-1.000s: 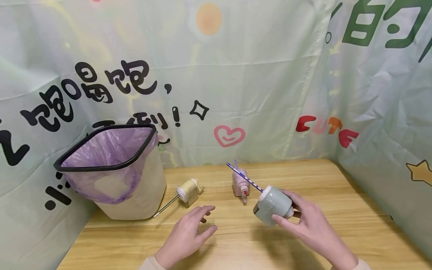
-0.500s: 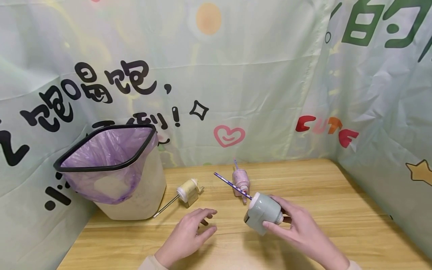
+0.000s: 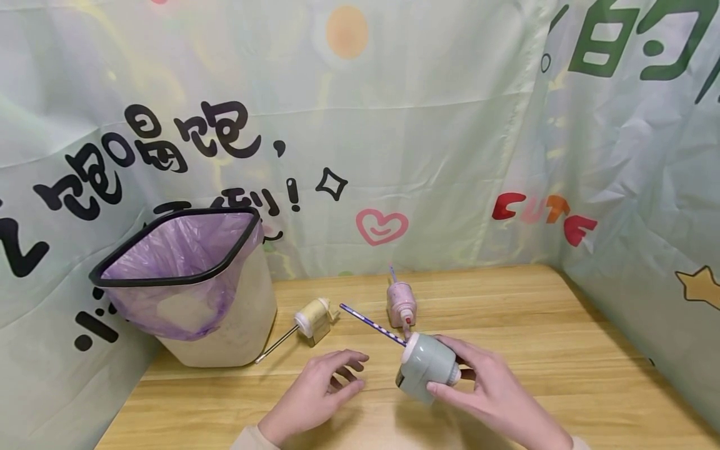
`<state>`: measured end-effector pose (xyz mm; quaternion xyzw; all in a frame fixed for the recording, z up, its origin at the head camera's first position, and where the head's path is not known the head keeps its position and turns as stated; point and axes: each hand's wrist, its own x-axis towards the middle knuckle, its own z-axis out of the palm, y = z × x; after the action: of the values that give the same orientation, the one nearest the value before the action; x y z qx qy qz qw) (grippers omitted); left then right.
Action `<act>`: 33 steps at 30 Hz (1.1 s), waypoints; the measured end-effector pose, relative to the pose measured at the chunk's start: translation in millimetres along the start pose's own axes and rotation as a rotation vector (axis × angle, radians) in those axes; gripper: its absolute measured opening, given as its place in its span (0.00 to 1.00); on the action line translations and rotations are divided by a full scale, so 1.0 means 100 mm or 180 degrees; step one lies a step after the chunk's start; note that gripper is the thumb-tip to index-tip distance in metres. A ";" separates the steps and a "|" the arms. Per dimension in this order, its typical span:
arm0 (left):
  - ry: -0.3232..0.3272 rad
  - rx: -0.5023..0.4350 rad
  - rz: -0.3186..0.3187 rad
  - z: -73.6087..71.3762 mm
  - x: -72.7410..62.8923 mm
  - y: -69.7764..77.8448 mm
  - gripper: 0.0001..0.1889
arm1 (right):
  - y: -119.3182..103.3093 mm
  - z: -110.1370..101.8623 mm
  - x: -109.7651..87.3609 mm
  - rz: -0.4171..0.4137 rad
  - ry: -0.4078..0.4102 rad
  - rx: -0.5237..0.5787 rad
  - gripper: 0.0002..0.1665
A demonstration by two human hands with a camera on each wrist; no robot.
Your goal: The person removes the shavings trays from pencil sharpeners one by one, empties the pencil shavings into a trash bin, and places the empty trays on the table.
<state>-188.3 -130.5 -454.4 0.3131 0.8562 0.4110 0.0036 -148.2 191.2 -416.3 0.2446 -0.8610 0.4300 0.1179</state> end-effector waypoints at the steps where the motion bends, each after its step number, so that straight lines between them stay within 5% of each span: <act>1: -0.0026 -0.0027 0.0019 0.00 0.00 0.00 0.16 | 0.00 0.00 0.00 0.0018 -0.0018 0.0011 0.34; 8: -0.0116 -0.0116 0.0137 0.03 0.00 0.00 0.19 | -0.03 0.01 -0.02 0.0194 -0.0211 0.0058 0.39; 14: -0.0146 -0.0345 -0.0015 0.01 0.00 0.03 0.18 | -0.04 0.03 -0.02 0.0250 -0.0358 0.0202 0.37; 33: -0.0554 -0.0996 -0.0062 0.00 -0.01 0.08 0.22 | -0.06 0.12 -0.03 -0.0111 -0.0483 0.0275 0.33</act>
<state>-183.3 -127.1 -449.2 0.3348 0.7812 0.5105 0.1304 -142.3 179.6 -421.1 0.2963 -0.8437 0.4450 0.0491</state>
